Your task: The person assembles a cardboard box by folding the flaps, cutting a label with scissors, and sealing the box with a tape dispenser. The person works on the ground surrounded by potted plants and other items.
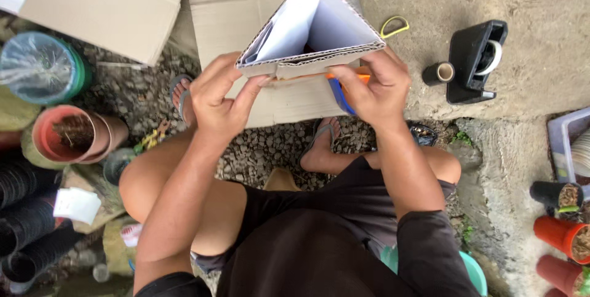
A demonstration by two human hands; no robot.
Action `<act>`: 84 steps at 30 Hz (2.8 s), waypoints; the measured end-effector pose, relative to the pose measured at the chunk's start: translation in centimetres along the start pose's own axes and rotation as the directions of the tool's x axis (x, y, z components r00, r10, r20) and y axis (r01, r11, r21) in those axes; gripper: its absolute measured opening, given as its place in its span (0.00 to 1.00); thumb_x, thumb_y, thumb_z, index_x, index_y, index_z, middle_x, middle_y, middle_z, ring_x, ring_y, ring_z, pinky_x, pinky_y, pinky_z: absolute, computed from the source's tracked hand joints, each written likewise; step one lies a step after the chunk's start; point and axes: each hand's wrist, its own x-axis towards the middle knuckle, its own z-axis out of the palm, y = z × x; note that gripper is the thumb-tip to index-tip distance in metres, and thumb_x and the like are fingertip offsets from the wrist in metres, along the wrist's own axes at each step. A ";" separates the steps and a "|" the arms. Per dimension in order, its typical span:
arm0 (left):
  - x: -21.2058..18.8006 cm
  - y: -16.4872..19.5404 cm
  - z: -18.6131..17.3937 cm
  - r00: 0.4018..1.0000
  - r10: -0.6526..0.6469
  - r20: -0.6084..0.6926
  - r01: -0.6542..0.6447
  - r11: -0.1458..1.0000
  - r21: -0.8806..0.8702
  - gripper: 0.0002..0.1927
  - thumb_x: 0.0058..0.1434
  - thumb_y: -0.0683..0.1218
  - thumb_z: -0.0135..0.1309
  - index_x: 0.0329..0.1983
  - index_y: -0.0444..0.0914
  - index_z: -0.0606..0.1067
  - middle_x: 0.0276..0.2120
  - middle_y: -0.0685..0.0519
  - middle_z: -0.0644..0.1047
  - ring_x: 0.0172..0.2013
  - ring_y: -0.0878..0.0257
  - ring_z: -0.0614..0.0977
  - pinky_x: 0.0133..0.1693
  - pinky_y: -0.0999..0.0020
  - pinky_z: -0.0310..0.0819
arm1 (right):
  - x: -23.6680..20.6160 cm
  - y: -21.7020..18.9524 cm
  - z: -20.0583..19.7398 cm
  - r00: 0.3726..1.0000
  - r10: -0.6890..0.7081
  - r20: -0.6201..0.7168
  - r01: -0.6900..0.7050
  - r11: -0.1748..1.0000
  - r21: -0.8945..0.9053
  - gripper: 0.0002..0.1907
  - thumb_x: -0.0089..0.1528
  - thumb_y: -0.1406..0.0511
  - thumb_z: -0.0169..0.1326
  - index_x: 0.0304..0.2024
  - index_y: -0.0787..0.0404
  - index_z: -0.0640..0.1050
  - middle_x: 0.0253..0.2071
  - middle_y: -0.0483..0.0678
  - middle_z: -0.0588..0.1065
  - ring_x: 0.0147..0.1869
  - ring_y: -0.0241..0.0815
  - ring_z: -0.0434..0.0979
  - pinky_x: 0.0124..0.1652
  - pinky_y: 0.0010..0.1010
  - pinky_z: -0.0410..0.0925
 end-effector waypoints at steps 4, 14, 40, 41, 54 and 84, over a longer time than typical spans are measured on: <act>0.4 0.9 0.2 0.999 0.021 -0.026 -0.022 1.000 -0.023 0.13 0.63 0.37 0.68 0.49 0.31 0.80 0.45 0.44 0.82 0.45 0.56 0.86 0.47 0.67 0.79 | 1.7 -2.6 1.0 0.999 -0.043 0.017 0.044 0.997 -0.064 0.12 0.64 0.71 0.67 0.47 0.70 0.80 0.47 0.50 0.80 0.50 0.39 0.83 0.51 0.29 0.77; -0.7 -0.5 0.3 1.000 -0.008 -0.023 0.007 0.998 -0.058 0.13 0.65 0.38 0.66 0.51 0.31 0.80 0.46 0.44 0.82 0.47 0.56 0.86 0.48 0.66 0.80 | 1.7 -2.9 1.3 0.998 -0.027 0.057 0.029 0.999 -0.043 0.14 0.65 0.71 0.67 0.51 0.71 0.79 0.47 0.50 0.79 0.51 0.39 0.82 0.47 0.25 0.75; 1.3 0.1 3.5 0.967 0.006 0.254 0.046 0.979 -0.199 0.61 0.51 0.78 0.58 0.77 0.38 0.55 0.67 0.41 0.63 0.68 0.48 0.68 0.69 0.52 0.65 | 0.3 -8.2 5.0 0.998 -0.065 0.002 0.063 0.956 -0.286 0.81 0.51 0.39 0.72 0.78 0.59 0.26 0.80 0.59 0.38 0.85 0.53 0.44 0.80 0.44 0.54; 1.2 0.0 3.5 0.969 0.010 0.246 0.040 0.979 -0.200 0.61 0.52 0.80 0.56 0.77 0.38 0.55 0.67 0.41 0.63 0.68 0.48 0.68 0.68 0.53 0.65 | 0.1 -8.2 5.1 0.998 -0.060 -0.004 0.056 0.957 -0.285 0.81 0.52 0.39 0.72 0.78 0.59 0.26 0.80 0.59 0.38 0.85 0.53 0.45 0.79 0.44 0.54; 1.7 0.8 3.3 0.981 0.061 0.182 -0.012 0.965 -0.260 0.59 0.55 0.62 0.72 0.79 0.37 0.51 0.71 0.39 0.61 0.71 0.45 0.66 0.74 0.50 0.64 | 1.0 -7.3 5.9 0.986 -0.165 0.002 0.164 0.982 -0.093 0.74 0.57 0.38 0.63 0.76 0.59 0.24 0.80 0.56 0.34 0.86 0.45 0.39 0.81 0.36 0.44; 3.1 -0.9 2.6 0.989 0.104 0.104 -0.059 0.927 -0.369 0.42 0.61 0.41 0.71 0.75 0.34 0.61 0.68 0.40 0.69 0.68 0.50 0.74 0.69 0.60 0.70 | 1.3 2.7 5.9 0.997 -0.026 0.073 -0.001 0.939 0.343 0.28 0.74 0.61 0.56 0.69 0.64 0.60 0.63 0.46 0.70 0.63 0.35 0.71 0.63 0.28 0.66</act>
